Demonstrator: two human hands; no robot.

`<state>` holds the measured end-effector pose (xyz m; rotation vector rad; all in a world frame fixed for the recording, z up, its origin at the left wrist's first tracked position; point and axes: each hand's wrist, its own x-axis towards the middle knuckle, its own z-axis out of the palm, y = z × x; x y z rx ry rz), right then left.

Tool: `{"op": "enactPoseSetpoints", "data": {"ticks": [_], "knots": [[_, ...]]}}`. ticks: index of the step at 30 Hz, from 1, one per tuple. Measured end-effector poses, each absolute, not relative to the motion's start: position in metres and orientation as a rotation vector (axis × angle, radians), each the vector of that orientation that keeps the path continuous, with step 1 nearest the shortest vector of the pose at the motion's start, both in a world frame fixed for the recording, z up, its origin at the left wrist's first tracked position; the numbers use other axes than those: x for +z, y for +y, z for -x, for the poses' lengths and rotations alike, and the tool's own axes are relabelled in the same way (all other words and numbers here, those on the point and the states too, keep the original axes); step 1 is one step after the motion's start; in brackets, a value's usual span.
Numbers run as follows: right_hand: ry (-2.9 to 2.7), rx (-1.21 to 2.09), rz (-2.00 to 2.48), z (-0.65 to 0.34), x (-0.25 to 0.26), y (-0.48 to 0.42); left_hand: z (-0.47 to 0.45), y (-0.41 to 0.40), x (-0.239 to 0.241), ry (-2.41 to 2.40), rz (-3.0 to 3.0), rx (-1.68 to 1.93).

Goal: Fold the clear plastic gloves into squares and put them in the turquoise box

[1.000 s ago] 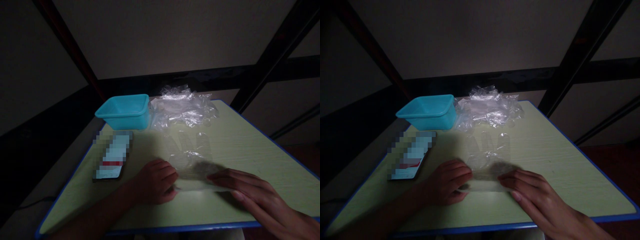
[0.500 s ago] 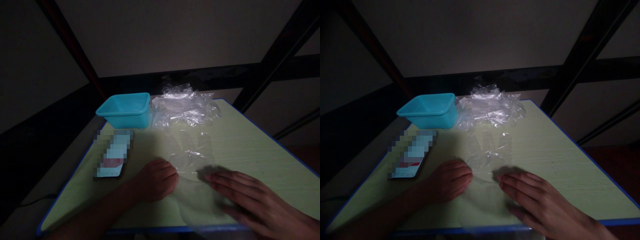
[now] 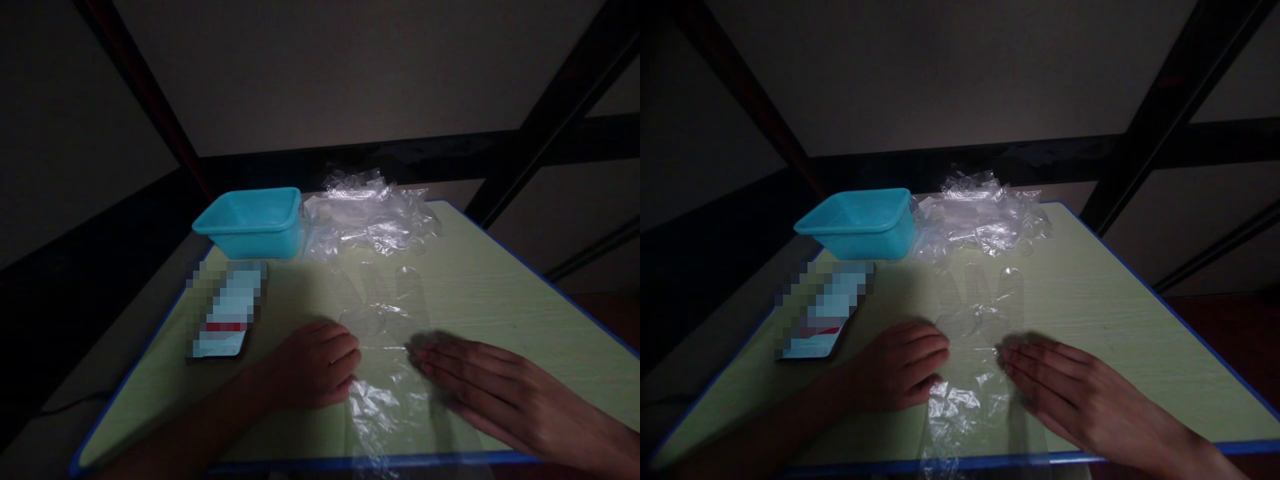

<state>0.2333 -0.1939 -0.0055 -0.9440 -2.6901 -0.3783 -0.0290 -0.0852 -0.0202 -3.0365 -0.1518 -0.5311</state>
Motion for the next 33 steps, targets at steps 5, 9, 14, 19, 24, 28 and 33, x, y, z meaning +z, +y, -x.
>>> {"op": "enactPoseSetpoints", "data": {"ticks": [5,9,14,19,24,28,33], "knots": [[-2.790,-0.405,0.847,-0.2363,-0.0021,-0.1917,0.0288,-0.0838,-0.0195,-0.136,3.024,-0.566],[-2.793,-0.408,0.848,-0.2358,-0.0017,-0.1923,0.0283,-0.0832,-0.0196,-0.138,3.020,-0.611],[-2.754,-0.342,0.899,-0.2349,-0.0023,-0.1934,0.0288,-0.0841,-0.0202,-0.145,3.049,-0.617],[-2.700,-0.247,0.920,-0.2370,-0.0065,-0.1941,0.0291,-0.0840,-0.0215,-0.170,3.153,-0.695],[-2.651,-0.158,0.954,-0.2367,-0.0074,-0.1930,0.0290,-0.0823,-0.0236,-0.251,3.269,-0.881],[-2.534,-0.020,1.042,-0.2362,-0.0068,-0.1912,0.0287,-0.0816,-0.0245,-0.328,3.333,-0.990],[-2.378,0.291,1.147,-0.2385,-0.0095,-0.1878,0.0274,-0.0806,-0.0240,-0.372,3.396,-1.066]]}}
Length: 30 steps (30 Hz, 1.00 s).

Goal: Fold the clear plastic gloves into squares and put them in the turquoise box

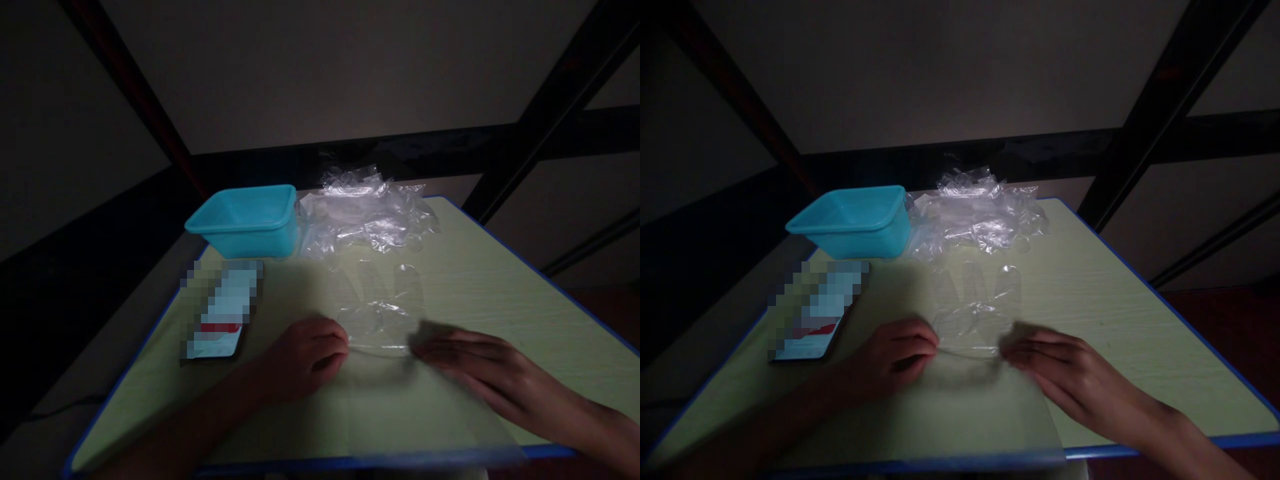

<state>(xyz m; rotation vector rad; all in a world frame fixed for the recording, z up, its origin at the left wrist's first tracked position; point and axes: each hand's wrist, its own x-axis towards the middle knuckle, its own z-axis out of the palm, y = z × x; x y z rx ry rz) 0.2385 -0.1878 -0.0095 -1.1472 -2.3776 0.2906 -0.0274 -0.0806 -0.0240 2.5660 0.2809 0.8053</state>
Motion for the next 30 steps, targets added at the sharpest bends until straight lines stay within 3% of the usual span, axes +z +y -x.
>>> {"op": "enactPoseSetpoints", "data": {"ticks": [6,16,26,30], "knots": [[-2.208,0.621,1.307,-0.235,-0.002,-0.183,0.025,-0.079,-0.024,0.362,-2.435,0.793],[-1.792,0.858,1.580,-0.230,-0.009,-0.171,0.017,-0.077,-0.018,0.707,-2.168,0.678],[-1.573,1.271,1.406,-0.222,0.002,-0.157,0.014,-0.077,-0.023,0.810,-2.040,0.592],[-1.547,1.242,1.440,-0.220,-0.001,-0.151,0.013,-0.076,-0.023,0.834,-2.007,0.590]]}}
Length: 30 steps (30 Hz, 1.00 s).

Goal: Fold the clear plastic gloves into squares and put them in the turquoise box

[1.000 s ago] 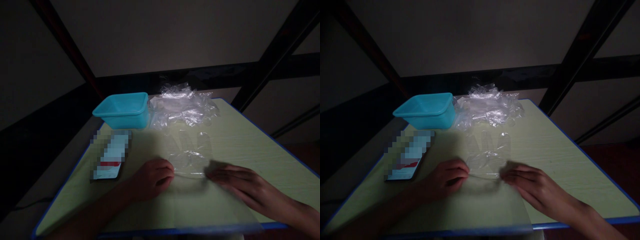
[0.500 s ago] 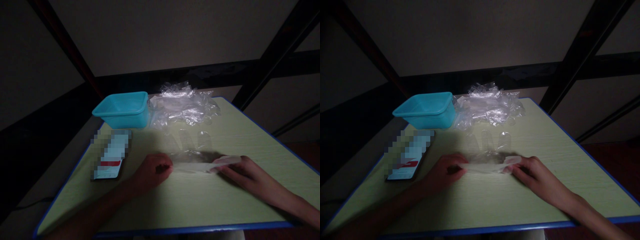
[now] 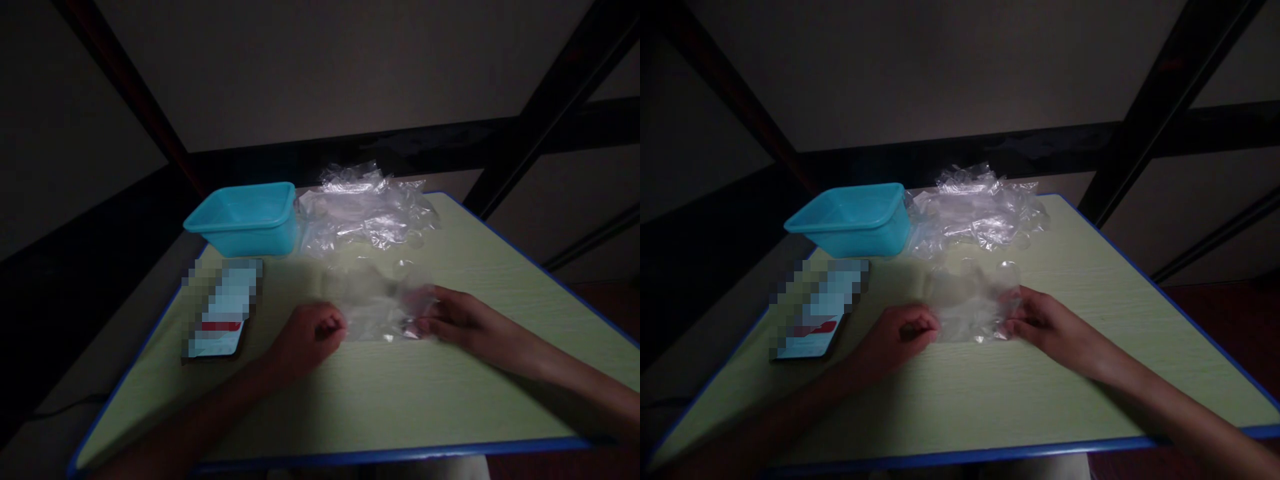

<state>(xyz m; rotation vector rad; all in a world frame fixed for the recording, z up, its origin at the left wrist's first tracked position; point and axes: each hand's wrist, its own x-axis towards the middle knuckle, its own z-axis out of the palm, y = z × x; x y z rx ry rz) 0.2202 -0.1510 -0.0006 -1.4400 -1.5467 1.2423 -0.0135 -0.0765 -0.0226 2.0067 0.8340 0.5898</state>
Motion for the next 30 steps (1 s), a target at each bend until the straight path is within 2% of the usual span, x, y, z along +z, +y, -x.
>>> {"op": "enactPoseSetpoints", "data": {"ticks": [14,30], "knots": [[-1.553,0.852,1.604,-0.220,-0.015,-0.148,0.013,-0.076,-0.034,0.792,-1.664,0.753],[-1.526,0.793,1.580,-0.223,-0.018,-0.150,0.015,-0.074,-0.026,0.884,-1.627,0.759]]}}
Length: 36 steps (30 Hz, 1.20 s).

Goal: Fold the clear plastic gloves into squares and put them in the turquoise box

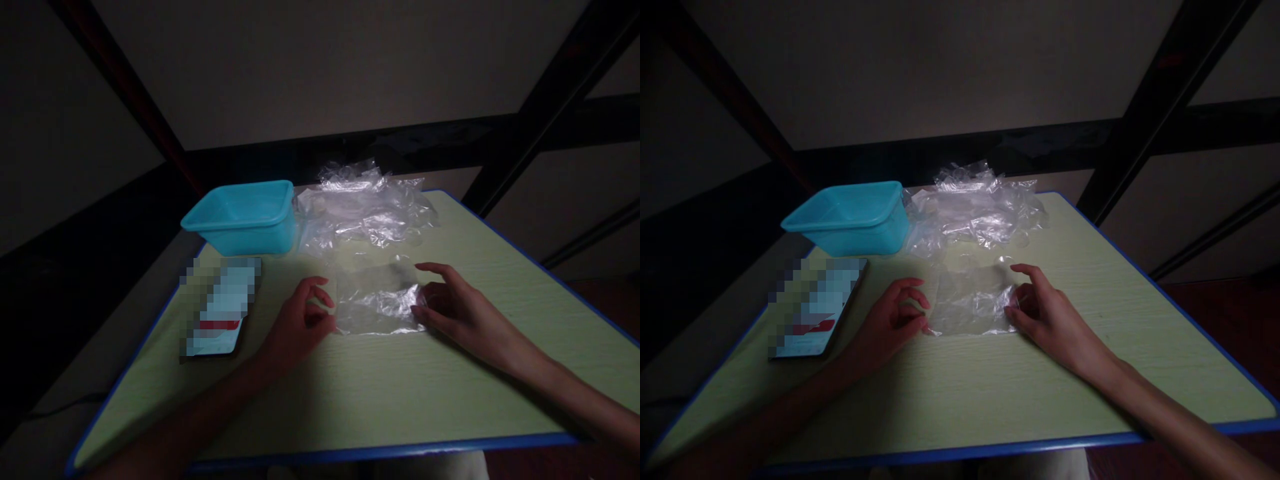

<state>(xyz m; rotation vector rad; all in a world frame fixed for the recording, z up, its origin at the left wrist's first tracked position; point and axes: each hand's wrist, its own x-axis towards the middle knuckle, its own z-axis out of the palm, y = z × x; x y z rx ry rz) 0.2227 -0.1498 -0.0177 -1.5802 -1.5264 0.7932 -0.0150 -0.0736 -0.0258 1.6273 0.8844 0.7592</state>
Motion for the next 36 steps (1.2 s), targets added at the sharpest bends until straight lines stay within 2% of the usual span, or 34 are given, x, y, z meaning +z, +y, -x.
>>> {"op": "enactPoseSetpoints", "data": {"ticks": [36], "knots": [[-1.560,0.691,1.606,-0.2267,-0.0158,-0.1522,0.0248,-0.0720,-0.0211,0.758,-1.722,0.613]]}}
